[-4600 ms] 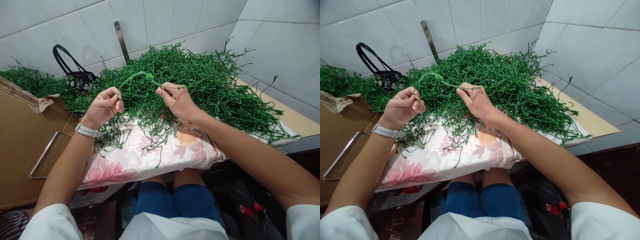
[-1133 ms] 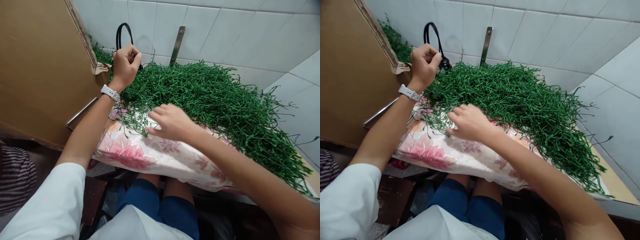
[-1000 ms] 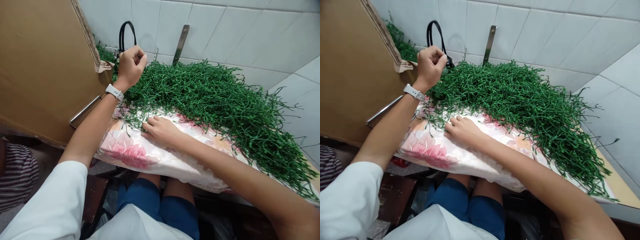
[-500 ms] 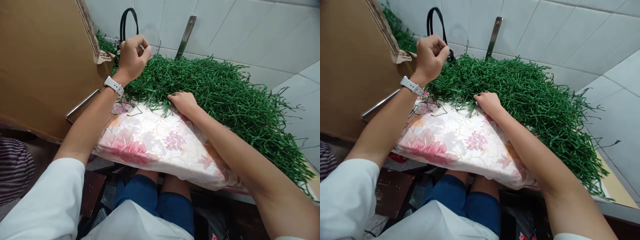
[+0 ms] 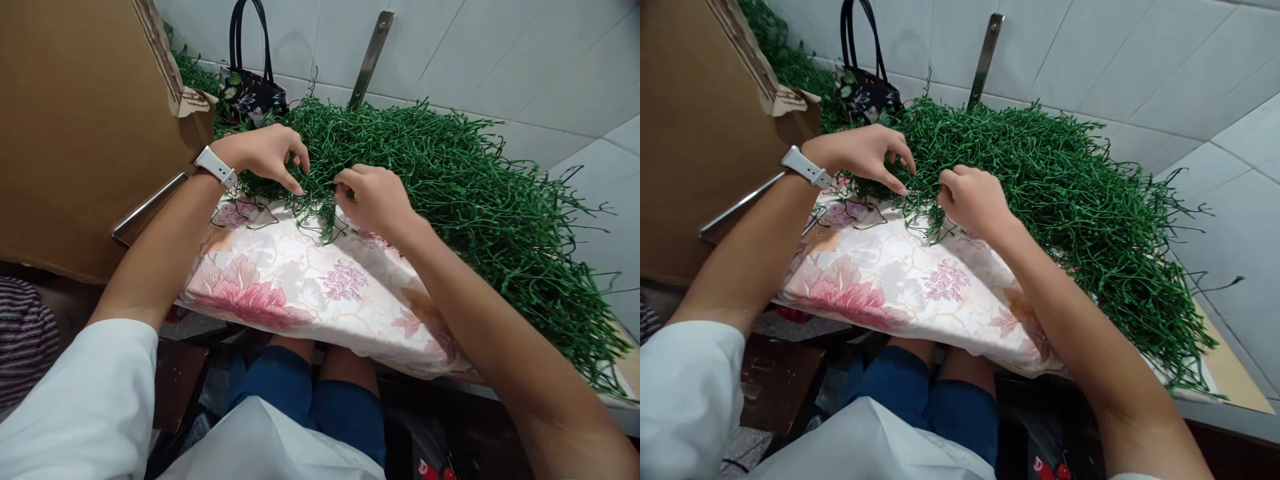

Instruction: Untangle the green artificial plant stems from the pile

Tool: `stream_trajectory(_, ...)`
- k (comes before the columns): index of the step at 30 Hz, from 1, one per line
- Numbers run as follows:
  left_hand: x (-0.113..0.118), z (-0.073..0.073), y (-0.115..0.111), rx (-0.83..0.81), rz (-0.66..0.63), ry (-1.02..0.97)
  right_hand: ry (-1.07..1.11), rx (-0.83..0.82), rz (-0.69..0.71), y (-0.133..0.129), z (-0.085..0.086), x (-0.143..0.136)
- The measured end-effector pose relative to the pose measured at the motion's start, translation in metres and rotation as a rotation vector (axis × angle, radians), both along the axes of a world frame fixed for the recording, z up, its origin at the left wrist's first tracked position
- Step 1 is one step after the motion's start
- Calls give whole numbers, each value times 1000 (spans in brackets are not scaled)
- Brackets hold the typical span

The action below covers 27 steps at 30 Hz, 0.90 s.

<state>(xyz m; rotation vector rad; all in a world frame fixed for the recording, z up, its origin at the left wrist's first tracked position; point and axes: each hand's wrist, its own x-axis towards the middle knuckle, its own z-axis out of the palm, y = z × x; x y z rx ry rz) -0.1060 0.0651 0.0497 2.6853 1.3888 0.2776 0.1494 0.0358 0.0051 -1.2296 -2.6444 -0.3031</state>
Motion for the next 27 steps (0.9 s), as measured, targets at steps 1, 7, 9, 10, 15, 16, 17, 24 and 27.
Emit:
stream_trajectory(1, -1, -1, 2, 4, -9, 48, 35, 18, 108, -9, -4, -3)
stream_trajectory(7, -8, -11, 15, 29, 13, -60, -177, -19, 337, -23, -32, -4)
stream_trajectory(9, -8, -11, 16, 63, 58, -162, -212, -25, 210, -11, -32, 4)
stream_trajectory(10, -8, -11, 15, 82, 81, -210, -232, -17, 169, -4, -30, 9)
stream_trajectory(15, 0, -9, 12, 213, 156, -329, -206, 52, 65, 15, -25, 28)
stream_trajectory(16, 1, -8, 12, 236, 164, -332, -174, 45, 62, 15, -25, 30)
stream_trajectory(17, 2, -9, 12, 259, 172, -334, -135, 36, 71, 15, -25, 31)
stream_trajectory(24, -1, -16, 34, 479, 312, -588, 124, 46, 122, 1, -10, 39)
stream_trajectory(27, -8, -19, 45, 483, 311, -724, 177, 29, 36, -2, -5, 39)
